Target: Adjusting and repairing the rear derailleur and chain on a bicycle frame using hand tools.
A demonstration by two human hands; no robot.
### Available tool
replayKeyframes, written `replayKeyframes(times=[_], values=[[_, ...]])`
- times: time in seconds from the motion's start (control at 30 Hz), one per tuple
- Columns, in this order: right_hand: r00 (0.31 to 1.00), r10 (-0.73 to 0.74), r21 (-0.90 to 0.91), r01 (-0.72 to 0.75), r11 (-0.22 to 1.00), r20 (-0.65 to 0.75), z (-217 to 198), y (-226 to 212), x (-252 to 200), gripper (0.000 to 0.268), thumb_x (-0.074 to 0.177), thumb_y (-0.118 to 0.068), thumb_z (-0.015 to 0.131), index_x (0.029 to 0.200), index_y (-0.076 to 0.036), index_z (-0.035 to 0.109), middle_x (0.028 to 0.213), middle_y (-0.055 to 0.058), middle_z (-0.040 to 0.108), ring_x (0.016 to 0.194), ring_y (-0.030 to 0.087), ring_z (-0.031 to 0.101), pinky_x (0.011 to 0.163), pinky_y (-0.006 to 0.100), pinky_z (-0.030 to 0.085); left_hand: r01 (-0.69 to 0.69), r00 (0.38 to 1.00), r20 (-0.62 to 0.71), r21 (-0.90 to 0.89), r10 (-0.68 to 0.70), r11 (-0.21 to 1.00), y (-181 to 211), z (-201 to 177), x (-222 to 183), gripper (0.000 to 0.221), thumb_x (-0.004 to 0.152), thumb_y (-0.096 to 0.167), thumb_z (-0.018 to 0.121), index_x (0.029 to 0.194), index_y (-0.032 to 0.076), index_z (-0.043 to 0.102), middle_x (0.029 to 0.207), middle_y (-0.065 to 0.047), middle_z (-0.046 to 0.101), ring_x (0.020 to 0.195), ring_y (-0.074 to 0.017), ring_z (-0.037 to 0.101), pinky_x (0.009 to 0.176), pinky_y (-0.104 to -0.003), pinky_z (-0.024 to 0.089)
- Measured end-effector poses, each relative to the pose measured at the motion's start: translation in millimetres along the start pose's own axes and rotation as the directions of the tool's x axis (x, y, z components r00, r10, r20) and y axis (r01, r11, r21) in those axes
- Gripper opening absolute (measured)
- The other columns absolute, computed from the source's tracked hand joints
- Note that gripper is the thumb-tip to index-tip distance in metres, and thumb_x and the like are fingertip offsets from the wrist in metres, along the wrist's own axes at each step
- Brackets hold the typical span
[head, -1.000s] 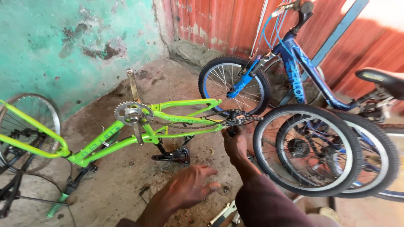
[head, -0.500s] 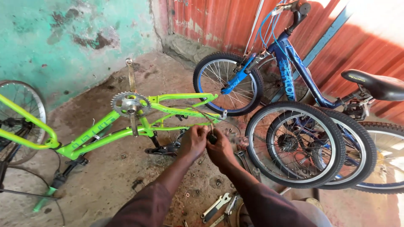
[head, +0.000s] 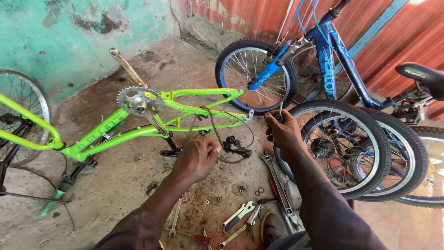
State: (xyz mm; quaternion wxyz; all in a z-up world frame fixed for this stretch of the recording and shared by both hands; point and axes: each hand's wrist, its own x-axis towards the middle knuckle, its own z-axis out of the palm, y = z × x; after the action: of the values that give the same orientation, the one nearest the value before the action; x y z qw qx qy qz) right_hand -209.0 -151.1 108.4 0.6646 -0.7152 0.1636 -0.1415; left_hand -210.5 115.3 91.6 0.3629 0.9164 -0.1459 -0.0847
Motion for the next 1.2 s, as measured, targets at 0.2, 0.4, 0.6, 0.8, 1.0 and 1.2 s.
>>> replayKeyframes(times=[0.2, 0.4, 0.6, 0.8, 1.0, 1.2], values=[[0.994, 0.004, -0.024, -0.001, 1.000, 0.108, 7, 11, -1, 0.024, 0.100, -0.023, 0.072, 0.105, 0.001, 0.066, 0.079, 0.013, 0.059, 0.066, 0.020, 0.064, 0.056, 0.030, 0.057, -0.164, 0.967, 0.251, 0.446, 0.053, 0.880, -50, 23, -17, 0.043, 0.103, 0.044, 0.048, 0.119, 0.008, 0.065, 0.112, -0.020, 0.065, 0.104, -0.0363, 0.072, 0.089, -0.045, 0.059], [0.974, 0.181, -0.164, -0.158, 0.974, 0.135, 16, 44, 6, 0.019, 0.098, -0.017, 0.072, 0.094, -0.002, 0.061, 0.072, 0.012, 0.059, 0.051, 0.017, 0.057, 0.045, 0.027, 0.052, -0.156, 0.818, 0.562, 0.423, -0.124, 0.893, -68, 40, -21, 0.048, 0.102, 0.046, 0.054, 0.126, 0.006, 0.063, 0.124, -0.022, 0.065, 0.125, -0.0400, 0.062, 0.106, -0.051, 0.049], [0.971, 0.194, -0.632, -0.237, 0.738, -0.138, 11, 239, 27, 0.062, 0.079, -0.058, 0.083, 0.120, -0.013, 0.071, 0.111, 0.016, 0.075, 0.110, 0.034, 0.072, 0.100, 0.048, 0.055, -0.258, 0.828, 0.561, 0.406, -0.016, 0.877, -82, 69, -8, 0.056, 0.102, 0.054, 0.046, 0.125, 0.006, 0.064, 0.114, -0.022, 0.068, 0.115, -0.0380, 0.066, 0.101, -0.051, 0.053], [0.937, 0.347, 0.303, -0.322, 0.897, -0.034, 52, 228, -10, 0.036, 0.091, -0.020, 0.083, 0.116, 0.000, 0.068, 0.090, 0.016, 0.067, 0.082, 0.030, 0.073, 0.058, 0.039, 0.055, -0.308, 0.871, 0.479, 0.363, 0.107, 0.879, -133, 87, 10, 0.064, 0.101, 0.057, 0.045, 0.124, -0.001, 0.062, 0.119, -0.030, 0.065, 0.119, -0.0463, 0.062, 0.104, -0.058, 0.050], [0.899, 0.422, 0.404, -0.430, 0.807, 0.115, 40, 170, -32, 0.024, 0.101, -0.025, 0.068, 0.107, -0.002, 0.069, 0.084, 0.016, 0.065, 0.080, 0.030, 0.075, 0.055, 0.033, 0.052, -0.138, 0.939, -0.203, 0.521, 0.279, 0.842, -121, 93, 49, 0.055, 0.102, 0.054, 0.033, 0.088, 0.008, 0.060, 0.066, -0.010, 0.051, 0.058, -0.0307, 0.060, 0.050, -0.041, 0.049], [0.852, 0.469, 0.552, -0.512, 0.658, 0.231, 24, 90, -51, 0.025, 0.105, -0.032, 0.063, 0.102, -0.008, 0.061, 0.088, 0.011, 0.063, 0.086, 0.029, 0.077, 0.058, 0.024, 0.052, 0.270, 0.961, 0.079, -0.460, -0.264, 0.846, -64, 78, 40, 0.074, 0.100, 0.078, 0.041, 0.082, 0.009, 0.059, 0.053, -0.005, 0.045, 0.042, -0.0185, 0.038, 0.045, -0.043, 0.033]])
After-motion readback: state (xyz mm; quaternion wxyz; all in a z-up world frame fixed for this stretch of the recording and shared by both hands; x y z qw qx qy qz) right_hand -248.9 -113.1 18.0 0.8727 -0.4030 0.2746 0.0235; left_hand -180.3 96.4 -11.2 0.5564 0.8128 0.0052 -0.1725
